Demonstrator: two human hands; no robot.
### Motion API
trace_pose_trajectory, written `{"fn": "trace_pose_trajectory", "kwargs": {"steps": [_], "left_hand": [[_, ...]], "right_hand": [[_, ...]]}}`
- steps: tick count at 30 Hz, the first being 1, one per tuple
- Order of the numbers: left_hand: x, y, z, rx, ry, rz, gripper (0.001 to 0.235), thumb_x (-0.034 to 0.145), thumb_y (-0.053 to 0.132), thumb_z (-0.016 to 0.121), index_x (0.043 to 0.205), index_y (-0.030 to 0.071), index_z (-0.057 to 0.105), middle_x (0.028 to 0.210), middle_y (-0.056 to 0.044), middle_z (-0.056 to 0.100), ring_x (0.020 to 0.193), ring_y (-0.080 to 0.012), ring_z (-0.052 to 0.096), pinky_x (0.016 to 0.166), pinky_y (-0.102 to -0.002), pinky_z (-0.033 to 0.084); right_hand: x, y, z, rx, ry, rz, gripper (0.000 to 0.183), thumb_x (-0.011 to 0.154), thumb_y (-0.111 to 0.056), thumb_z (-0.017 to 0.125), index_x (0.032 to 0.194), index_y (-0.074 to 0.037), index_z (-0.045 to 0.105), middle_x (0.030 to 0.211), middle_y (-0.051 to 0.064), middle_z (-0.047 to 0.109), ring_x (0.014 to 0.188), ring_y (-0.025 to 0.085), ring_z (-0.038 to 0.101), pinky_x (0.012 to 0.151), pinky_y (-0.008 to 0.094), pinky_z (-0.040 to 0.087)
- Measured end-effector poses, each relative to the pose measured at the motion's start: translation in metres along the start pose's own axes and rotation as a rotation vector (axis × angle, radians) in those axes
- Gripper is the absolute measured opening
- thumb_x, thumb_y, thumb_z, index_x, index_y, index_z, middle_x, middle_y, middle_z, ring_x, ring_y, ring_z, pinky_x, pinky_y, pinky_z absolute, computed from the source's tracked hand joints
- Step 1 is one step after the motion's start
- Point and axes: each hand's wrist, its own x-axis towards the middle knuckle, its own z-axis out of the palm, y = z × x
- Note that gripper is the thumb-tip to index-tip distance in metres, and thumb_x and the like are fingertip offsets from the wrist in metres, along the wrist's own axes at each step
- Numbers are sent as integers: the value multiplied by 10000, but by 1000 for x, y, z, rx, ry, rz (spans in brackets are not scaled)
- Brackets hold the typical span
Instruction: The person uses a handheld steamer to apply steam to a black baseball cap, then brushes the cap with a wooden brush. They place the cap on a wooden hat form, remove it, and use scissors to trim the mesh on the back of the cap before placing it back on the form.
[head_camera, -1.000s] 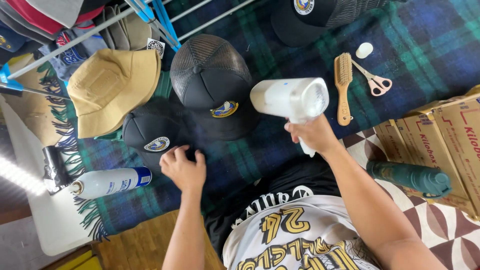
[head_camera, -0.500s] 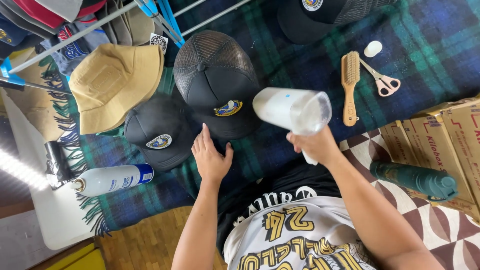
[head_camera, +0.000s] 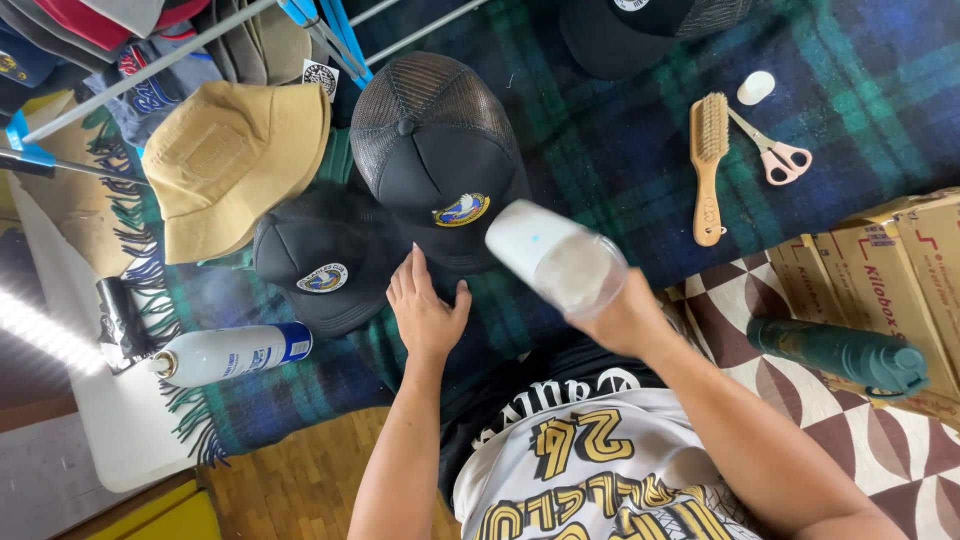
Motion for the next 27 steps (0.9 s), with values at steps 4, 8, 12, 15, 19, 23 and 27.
{"fn": "trace_pose_trajectory", "kwargs": {"steps": [4, 8, 12, 15, 19, 23, 27], "left_hand": [[2, 2, -4, -7, 1, -12, 899, 798, 323, 715, 1565, 7, 368, 1357, -179, 542, 1255, -346, 499, 1040, -487, 372], [3, 7, -11, -133, 67, -18, 909, 716, 153, 658, 1567, 5, 374, 1344, -164, 562, 1245, -338, 531, 1046, -487, 410], [-2, -16, 1, -600, 391, -134, 873, 649, -141, 549, 1509, -33, 443, 1280, -190, 588, 1158, -313, 618, 979, -355, 547], [-13, -49, 25, -962, 615, -302, 711, 809, -87, 520, 1502, -8, 382, 1281, -208, 518, 1125, -283, 582, 812, -369, 663], [-12, -67, 20, -1353, 783, -527, 593, 880, -46, 378, 1469, 20, 363, 1205, -206, 492, 969, -255, 580, 593, -309, 642], [-8, -61, 14, -1317, 822, -529, 422, 1069, 167, 302, 1448, 6, 399, 1176, -218, 582, 948, -238, 632, 792, -283, 557], [1, -20, -11, -1308, 875, -531, 478, 1122, 294, 267, 1520, 46, 360, 1412, -167, 483, 1177, -224, 559, 1020, -273, 488]], "right_hand": [[37, -59, -28, 246, 128, 148, 320, 727, -73, 809, 464, -110, 630, 421, 49, 617, 413, 169, 671, 470, 273, 513], [22, -54, -20, 212, 61, 189, 156, 768, -121, 775, 746, -74, 628, 571, 15, 641, 483, 121, 619, 483, 255, 490], [-6, -78, 9, 41, -84, 20, 448, 686, -71, 810, 1116, 5, 706, 917, 126, 803, 702, 214, 744, 661, 322, 591], [-12, -66, 44, -326, -160, -133, 382, 748, -339, 776, 1023, -102, 658, 786, 85, 691, 696, 374, 716, 592, 467, 592], [12, -104, 75, -421, -201, -96, 464, 795, -377, 768, 1123, -78, 632, 923, 127, 689, 721, 415, 723, 608, 505, 602], [42, -138, 102, -449, -241, -133, 504, 863, -408, 738, 1174, -33, 608, 929, 151, 658, 738, 416, 734, 614, 504, 603], [52, -142, 122, -567, -284, -201, 489, 891, -404, 706, 1176, -26, 586, 905, 119, 625, 700, 357, 742, 626, 427, 615]]}}
